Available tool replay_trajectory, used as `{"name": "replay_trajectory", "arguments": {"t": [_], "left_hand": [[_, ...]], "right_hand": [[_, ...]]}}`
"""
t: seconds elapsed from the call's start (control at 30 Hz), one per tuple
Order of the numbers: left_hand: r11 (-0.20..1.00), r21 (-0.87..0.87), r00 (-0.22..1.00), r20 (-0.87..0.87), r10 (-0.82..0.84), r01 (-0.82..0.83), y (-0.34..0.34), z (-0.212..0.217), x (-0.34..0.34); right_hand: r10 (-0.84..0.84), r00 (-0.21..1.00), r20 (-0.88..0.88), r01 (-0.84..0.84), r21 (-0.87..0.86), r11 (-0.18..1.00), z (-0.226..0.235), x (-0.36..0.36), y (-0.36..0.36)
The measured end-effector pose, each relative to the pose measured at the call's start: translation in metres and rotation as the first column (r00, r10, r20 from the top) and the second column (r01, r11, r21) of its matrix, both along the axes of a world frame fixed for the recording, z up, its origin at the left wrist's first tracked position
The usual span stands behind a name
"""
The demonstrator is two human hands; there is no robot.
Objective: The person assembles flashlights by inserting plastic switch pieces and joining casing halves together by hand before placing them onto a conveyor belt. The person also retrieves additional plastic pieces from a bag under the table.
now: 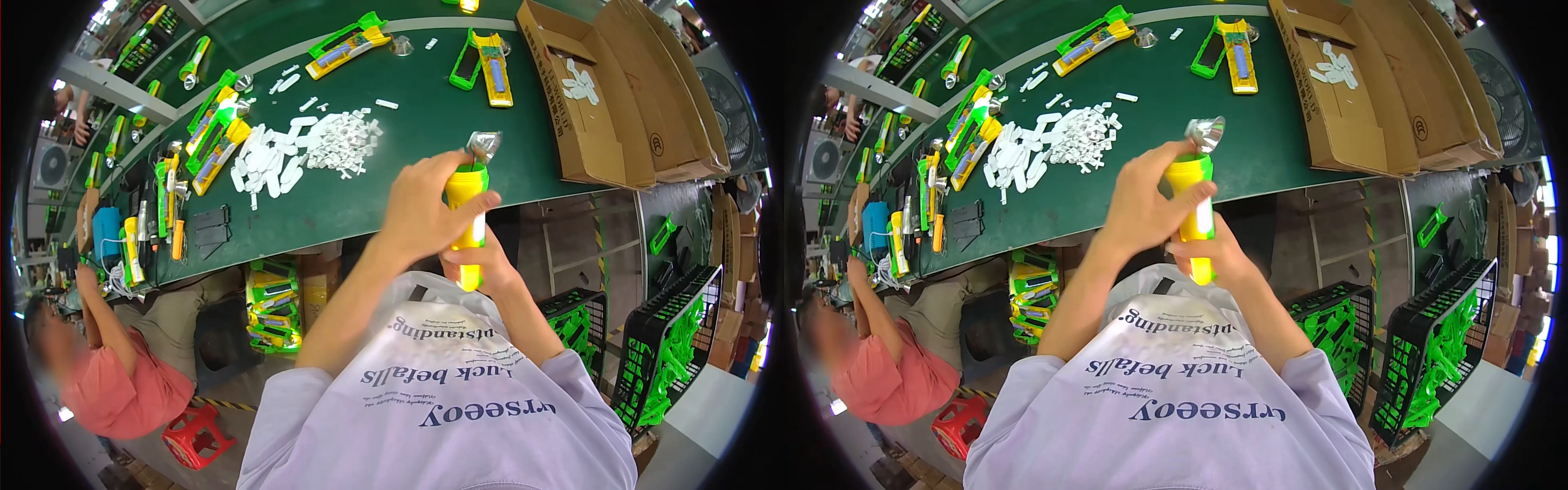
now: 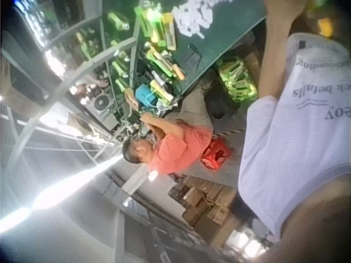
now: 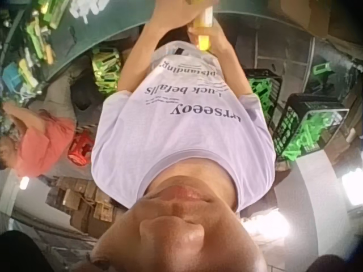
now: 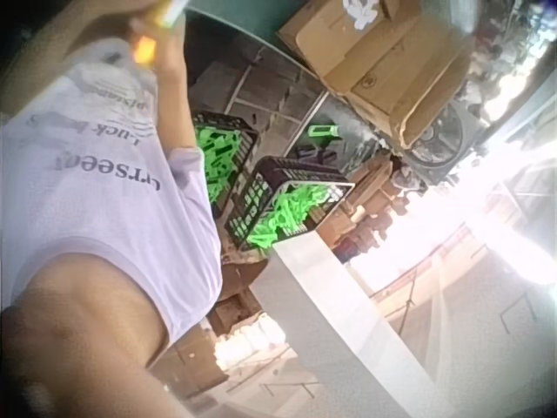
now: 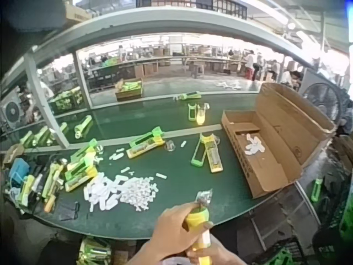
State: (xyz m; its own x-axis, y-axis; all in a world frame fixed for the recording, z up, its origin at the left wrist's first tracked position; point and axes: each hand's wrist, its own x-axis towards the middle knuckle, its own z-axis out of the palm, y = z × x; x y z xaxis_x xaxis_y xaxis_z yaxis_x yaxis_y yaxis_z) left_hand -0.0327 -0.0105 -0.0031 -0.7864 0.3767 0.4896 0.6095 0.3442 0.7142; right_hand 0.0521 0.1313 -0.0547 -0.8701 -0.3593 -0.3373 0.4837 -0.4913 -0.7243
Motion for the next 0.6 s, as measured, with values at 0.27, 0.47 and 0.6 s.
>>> {"name": "replay_trajectory", "arguments": {"t": [0.27, 0.47, 0.6], "left_hand": [[0.839, -0.525, 0.988, -0.033, 0.15, -0.145, -0.077, -0.016, -0.081], [0.703, -0.686, 0.983, -0.122, 0.14, -0.186, -0.074, -0.027, -0.093], [0.705, -0.672, 0.969, -0.08, 0.235, -0.227, -0.056, -0.017, -0.086]], "right_hand": [[-0.1, 0.993, 0.055, 0.11, -0.694, 0.711, -0.013, 0.024, 0.011], [-0.147, 0.988, 0.049, 0.146, -0.617, 0.773, -0.013, 0.024, 0.012], [-0.154, 0.988, 0.019, 0.138, -0.555, 0.82, -0.011, 0.024, 0.01]]}}
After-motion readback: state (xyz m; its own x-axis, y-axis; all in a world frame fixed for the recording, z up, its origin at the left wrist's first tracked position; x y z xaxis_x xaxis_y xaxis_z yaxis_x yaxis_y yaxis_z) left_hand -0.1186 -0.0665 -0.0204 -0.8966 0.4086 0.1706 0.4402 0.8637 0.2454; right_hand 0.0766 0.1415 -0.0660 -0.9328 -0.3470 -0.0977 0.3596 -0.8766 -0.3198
